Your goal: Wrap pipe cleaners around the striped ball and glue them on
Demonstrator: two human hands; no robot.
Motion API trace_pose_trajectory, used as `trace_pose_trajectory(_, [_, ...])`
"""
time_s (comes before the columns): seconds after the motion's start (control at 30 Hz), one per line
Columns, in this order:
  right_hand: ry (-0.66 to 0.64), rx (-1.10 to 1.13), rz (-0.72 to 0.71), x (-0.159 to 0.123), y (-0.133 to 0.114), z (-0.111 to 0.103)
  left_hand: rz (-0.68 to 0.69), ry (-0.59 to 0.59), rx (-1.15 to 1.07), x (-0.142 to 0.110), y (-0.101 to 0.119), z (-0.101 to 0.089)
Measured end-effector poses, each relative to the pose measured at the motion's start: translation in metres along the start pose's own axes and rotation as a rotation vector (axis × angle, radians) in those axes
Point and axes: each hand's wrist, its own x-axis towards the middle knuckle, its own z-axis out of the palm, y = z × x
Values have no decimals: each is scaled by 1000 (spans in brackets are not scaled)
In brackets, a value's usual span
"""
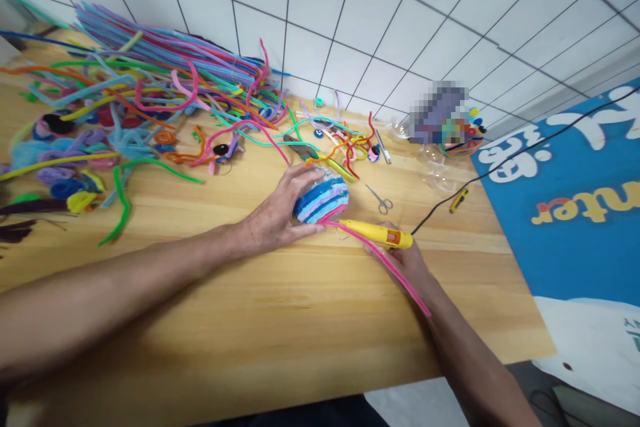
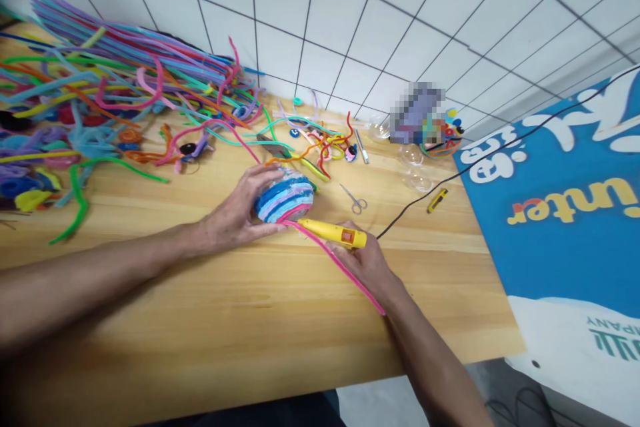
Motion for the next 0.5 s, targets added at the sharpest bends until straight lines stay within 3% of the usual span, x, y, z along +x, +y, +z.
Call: trace_pose_trajectory(0.5, [71,-62,100,-6,-3,4,-30,-24,-14,0,-3,-2])
